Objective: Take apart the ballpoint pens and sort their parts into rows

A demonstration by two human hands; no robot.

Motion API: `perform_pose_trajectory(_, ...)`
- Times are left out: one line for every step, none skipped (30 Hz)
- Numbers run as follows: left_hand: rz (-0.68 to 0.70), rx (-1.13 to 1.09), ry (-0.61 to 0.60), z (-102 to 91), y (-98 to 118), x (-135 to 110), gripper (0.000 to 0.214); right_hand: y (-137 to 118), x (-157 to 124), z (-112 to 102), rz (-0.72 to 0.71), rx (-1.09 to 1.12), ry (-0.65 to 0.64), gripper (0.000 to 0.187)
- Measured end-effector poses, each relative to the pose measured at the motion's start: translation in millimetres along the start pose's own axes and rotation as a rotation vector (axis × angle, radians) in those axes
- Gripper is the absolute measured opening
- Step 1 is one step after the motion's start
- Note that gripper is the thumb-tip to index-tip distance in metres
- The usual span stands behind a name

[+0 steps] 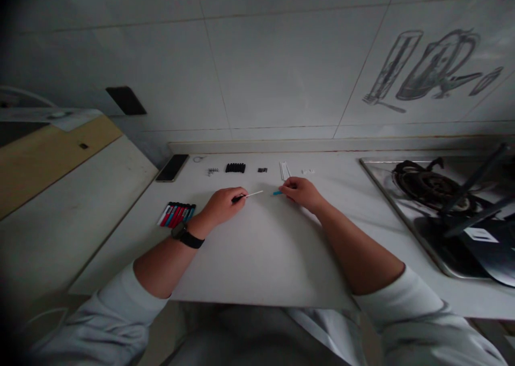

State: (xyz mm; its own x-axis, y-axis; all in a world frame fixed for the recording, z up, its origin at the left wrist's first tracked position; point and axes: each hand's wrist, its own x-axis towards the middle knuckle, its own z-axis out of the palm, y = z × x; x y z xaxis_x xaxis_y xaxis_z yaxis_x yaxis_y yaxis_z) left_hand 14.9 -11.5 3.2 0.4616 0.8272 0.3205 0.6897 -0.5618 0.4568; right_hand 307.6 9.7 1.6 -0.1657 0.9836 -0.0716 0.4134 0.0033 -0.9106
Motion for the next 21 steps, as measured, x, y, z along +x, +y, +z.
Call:
perform_pose_trajectory(-0.004,0.002,-0.004,-0.3,0.4,0.0,0.017,2.6,1.0,-6.8,0.007,-0.082,0.005,0.038)
perform_pose_trajectory(-0.006,0.003,-0.009,-0.6,0.9,0.1,0.017,5.0,2.2,-13.0,0.008,-0.158,0.015,0.037)
perform_pose_trajectory(-0.008,0.003,-0.014,-0.9,1.3,0.1,0.017,7.2,3.4,-18.2,0.003,-0.224,0.028,0.035)
perform_pose_trajectory(-0.009,0.003,-0.016,-1.1,1.5,0.2,0.017,9.1,4.5,-22.3,-0.005,-0.281,0.04,0.034)
perform_pose_trajectory(-0.01,0.002,-0.018,-1.1,1.5,0.2,0.017,10.5,5.6,-25.3,-0.016,-0.329,0.05,0.032)
perform_pose_trajectory(-0.009,-0.001,-0.018,-1.0,1.4,0.1,0.017,11.4,6.4,-27.2,-0.026,-0.364,0.054,0.031)
perform_pose_trajectory(-0.008,-0.006,-0.018,-0.8,1.0,0.1,0.017,11.9,7.1,-28.3,-0.033,-0.386,0.055,0.031)
perform_pose_trajectory(-0.005,-0.012,-0.015,-0.4,0.5,0.0,0.017,11.9,7.4,-28.7,-0.039,-0.398,0.056,0.03)
perform_pose_trajectory(-0.003,-0.018,-0.013,0.0,0.0,-0.1,0.018,11.5,7.4,-28.9,-0.044,-0.4,0.059,0.03)
perform_pose_trajectory(0.0,-0.022,-0.012,0.4,-0.5,-0.1,0.018,10.6,7.1,-29.0,-0.045,-0.394,0.066,0.031)
perform_pose_trajectory(0.003,-0.023,-0.013,0.7,-0.8,-0.1,0.018,9.5,6.5,-29.4,-0.043,-0.383,0.074,0.031)
perform_pose_trajectory(0.004,-0.023,-0.014,0.9,-1.0,-0.1,0.018,8.1,5.8,-30.3,-0.038,-0.367,0.083,0.032)
perform_pose_trajectory(0.005,-0.022,-0.018,0.9,-1.0,-0.1,0.018,6.6,4.9,-31.9,-0.028,-0.349,0.093,0.033)
perform_pose_trajectory(0.004,-0.022,-0.022,0.8,-0.9,0.0,0.018,5.1,4.0,-34.2,-0.015,-0.327,0.104,0.033)
perform_pose_trajectory(0.003,-0.021,-0.026,0.7,-0.6,0.1,0.018,3.8,3.2,-37.2,-0.002,-0.301,0.112,0.034)
perform_pose_trajectory(0.002,-0.02,-0.028,0.4,-0.3,0.1,0.017,2.6,2.6,-40.6,0.006,-0.267,0.118,0.035)
perform_pose_trajectory(0.002,-0.017,-0.029,0.3,-0.1,0.1,0.017,1.7,2.3,-44.3,0.007,-0.225,0.128,0.035)
perform_pose_trajectory(0.002,-0.013,-0.029,0.2,0.0,0.1,0.017,1.0,2.4,-48.0,0.005,-0.177,0.145,0.036)
perform_pose_trajectory(0.002,-0.009,-0.028,0.2,-0.1,0.1,0.017,0.6,2.8,-51.3,-0.003,-0.123,0.172,0.037)
perform_pose_trajectory(0.004,-0.005,-0.027,0.4,-0.3,0.0,0.017,0.4,3.5,-54.2,-0.013,-0.065,0.203,0.038)
perform_pose_trajectory(0.006,-0.002,-0.025,0.7,-0.6,0.0,0.017,0.5,4.4,-56.4,-0.024,-0.006,0.24,0.039)
